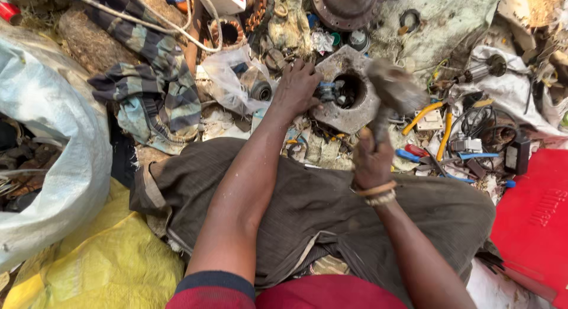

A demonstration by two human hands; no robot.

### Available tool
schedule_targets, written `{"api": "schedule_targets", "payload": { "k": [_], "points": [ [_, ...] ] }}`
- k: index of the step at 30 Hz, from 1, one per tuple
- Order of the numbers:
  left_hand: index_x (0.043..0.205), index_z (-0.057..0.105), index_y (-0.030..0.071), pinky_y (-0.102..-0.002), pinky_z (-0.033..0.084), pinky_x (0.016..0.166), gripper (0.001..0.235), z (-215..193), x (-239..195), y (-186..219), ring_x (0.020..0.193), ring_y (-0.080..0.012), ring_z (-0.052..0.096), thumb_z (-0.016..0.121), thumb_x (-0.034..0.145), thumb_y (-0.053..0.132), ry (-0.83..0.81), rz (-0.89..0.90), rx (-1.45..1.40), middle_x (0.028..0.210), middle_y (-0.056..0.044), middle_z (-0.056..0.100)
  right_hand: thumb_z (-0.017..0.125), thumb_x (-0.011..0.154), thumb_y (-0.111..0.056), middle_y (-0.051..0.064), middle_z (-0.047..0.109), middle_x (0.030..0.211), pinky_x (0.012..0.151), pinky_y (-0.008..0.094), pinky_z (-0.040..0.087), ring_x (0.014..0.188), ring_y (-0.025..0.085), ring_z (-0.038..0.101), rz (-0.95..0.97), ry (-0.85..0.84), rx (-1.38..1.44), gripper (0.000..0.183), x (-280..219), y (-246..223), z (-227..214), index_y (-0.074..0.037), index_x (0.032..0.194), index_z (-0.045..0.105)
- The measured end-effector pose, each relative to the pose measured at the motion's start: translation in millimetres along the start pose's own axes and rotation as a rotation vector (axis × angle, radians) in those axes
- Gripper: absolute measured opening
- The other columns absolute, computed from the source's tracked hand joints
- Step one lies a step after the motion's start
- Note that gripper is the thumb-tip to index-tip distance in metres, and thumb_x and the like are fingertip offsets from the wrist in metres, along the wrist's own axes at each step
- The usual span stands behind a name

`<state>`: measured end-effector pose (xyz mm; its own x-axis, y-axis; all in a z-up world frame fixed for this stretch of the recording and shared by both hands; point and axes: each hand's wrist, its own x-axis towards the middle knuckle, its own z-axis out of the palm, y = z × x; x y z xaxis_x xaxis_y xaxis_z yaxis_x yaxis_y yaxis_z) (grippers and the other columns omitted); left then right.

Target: The person sits cross-legged on the ground and uses a hammer and a screwdriver to disassemble small mechanical components, including bearings and cylindrical parts, on a metal anvil. The person repeatedly strikes parts to separate them and places the separated pieces into a nearby white sack.

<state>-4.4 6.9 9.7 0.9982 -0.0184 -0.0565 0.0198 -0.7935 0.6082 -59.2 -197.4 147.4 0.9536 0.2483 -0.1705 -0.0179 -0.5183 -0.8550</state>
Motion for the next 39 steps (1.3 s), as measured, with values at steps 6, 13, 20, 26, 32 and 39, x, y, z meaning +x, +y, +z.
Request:
{"api": "schedule_targets", "payload": {
  "k": [6,13,20,26,32,39],
  "points": [
    [0.117,0.070,0.009,-0.054,0.039,0.105,0.065,-6,6,-1,0.125,-0.0346,0.050,0.096,0.064,0.035,0.089,0.039,0.023,0.125,-0.013,0.060,0.051,0.102,-0.051,-0.004,0.050,0.057,0.033,0.026,0.042,0.040,0.007,0.046,0.382,-0.185,-0.149,0.044,-5,11,-17,-0.012,0.082,0.050],
    [0.131,0.067,0.020,-0.050,0.041,0.107,0.070,-3,0,5,0.119,-0.0311,0.051,0.092,0.066,0.023,-0.046,0.011,-0.029,0.120,-0.011,0.057,0.049,0.103,-0.049,-0.002,0.050,0.056,0.033,0.025,0.040,0.038,0.008,0.043,0.463,-0.149,0.096,0.042,-56,30,-38,-0.011,0.086,0.054],
    [0.124,0.065,0.011,-0.045,0.049,0.100,0.056,2,4,10,0.110,-0.0282,0.059,0.088,0.079,0.035,-0.062,-0.162,-0.381,0.118,-0.011,0.061,0.052,0.104,-0.045,-0.004,0.050,0.057,0.031,0.022,0.039,0.039,0.005,0.046,0.973,-0.410,0.613,0.040,-87,102,-32,-0.007,0.095,0.058],
    [0.130,0.058,0.016,-0.038,0.057,0.074,0.050,-20,17,24,0.086,-0.0174,0.067,0.076,0.086,0.032,-0.038,-0.159,-1.015,0.109,-0.005,0.064,0.065,0.097,-0.054,0.011,0.071,0.077,0.053,0.038,0.053,0.056,0.019,0.063,0.191,-0.476,-0.995,0.044,-60,93,-29,-0.009,0.100,0.067],
    [0.128,0.062,0.018,-0.031,0.054,0.065,0.038,-22,13,22,0.080,-0.0118,0.064,0.065,0.094,0.033,0.031,-0.116,-1.059,0.096,-0.006,0.068,0.083,0.078,-0.039,0.014,0.073,0.100,0.070,0.046,0.059,0.082,0.030,0.070,-0.184,-0.806,-0.659,0.051,-58,76,0,-0.007,0.115,0.070],
    [0.127,0.061,0.012,-0.027,0.051,0.068,0.045,-31,14,25,0.082,-0.0127,0.064,0.068,0.091,0.037,-0.001,-0.089,-1.337,0.092,-0.007,0.070,0.076,0.089,-0.035,0.008,0.078,0.110,0.085,0.038,0.062,0.095,0.022,0.077,0.141,-0.515,-0.516,0.039,-61,68,-3,-0.014,0.122,0.072]
  ]
}}
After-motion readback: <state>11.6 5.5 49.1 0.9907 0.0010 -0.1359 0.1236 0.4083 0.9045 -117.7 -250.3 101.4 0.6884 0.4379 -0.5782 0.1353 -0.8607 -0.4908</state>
